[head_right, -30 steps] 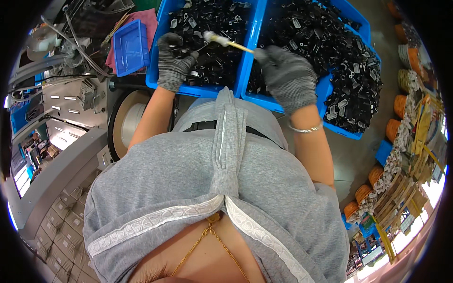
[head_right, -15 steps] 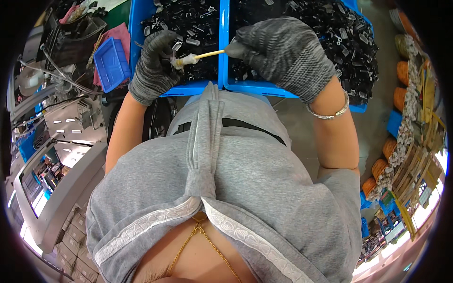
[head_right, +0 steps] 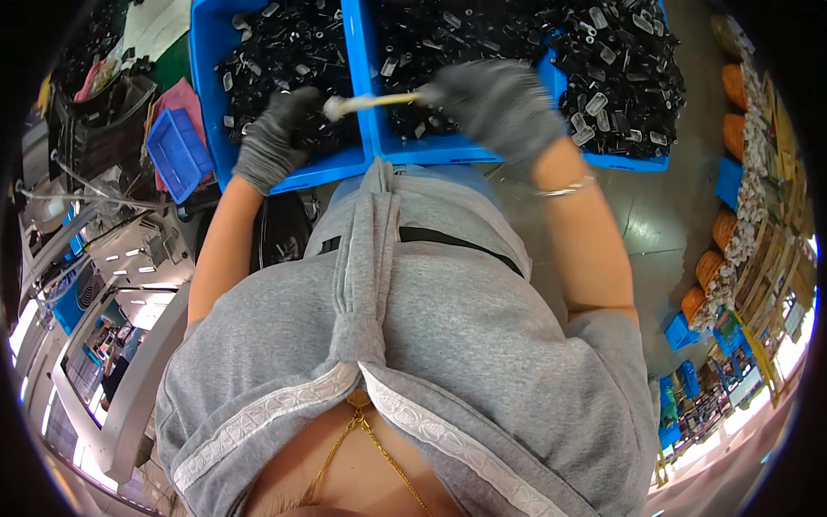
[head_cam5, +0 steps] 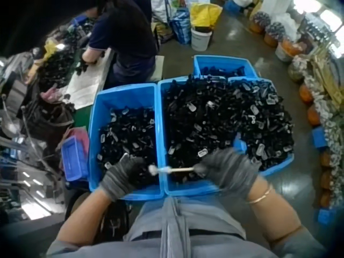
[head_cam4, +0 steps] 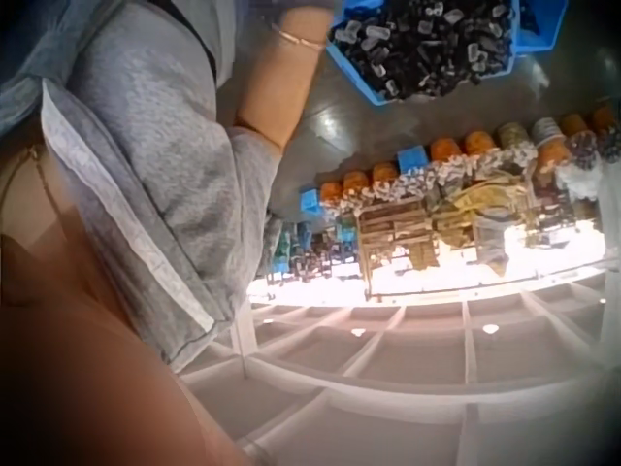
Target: Applying a liquid to small black plastic components using a hand-held brush.
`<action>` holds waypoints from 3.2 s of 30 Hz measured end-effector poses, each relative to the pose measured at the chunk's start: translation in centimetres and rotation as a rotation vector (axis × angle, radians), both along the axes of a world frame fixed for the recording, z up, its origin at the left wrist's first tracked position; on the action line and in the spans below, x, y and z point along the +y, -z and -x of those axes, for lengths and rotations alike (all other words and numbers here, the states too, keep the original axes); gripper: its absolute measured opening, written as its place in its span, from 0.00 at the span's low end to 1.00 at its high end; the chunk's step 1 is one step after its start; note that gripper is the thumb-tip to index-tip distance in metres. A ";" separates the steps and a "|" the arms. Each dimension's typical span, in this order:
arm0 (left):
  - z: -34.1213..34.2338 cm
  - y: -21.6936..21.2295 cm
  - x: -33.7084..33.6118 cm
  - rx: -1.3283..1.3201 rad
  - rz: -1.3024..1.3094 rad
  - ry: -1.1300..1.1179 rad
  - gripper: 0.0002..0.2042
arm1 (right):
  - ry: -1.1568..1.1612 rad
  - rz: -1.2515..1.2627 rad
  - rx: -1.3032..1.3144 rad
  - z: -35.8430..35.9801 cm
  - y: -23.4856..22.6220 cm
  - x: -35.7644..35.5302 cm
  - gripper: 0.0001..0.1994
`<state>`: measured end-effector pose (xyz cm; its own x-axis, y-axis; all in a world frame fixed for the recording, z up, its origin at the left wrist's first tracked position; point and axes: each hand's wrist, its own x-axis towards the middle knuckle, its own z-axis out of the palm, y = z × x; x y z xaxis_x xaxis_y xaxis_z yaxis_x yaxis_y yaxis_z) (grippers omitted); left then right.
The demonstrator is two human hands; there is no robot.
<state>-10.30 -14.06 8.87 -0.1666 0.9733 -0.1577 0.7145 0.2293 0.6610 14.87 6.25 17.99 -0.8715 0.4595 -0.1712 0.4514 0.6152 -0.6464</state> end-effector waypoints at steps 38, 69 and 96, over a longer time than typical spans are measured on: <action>-4.6 9.6 17.6 -1.546 0.072 -0.553 0.09 | 0.623 0.329 0.085 -13.1 8.6 7.5 0.13; -7.1 1.2 6.4 -1.246 -0.127 -0.766 0.07 | 0.012 0.136 -0.159 -0.8 7.9 2.3 0.25; -8.6 23.9 19.8 0.257 0.587 -0.298 0.30 | 0.663 0.329 -0.147 -12.0 11.5 8.8 0.10</action>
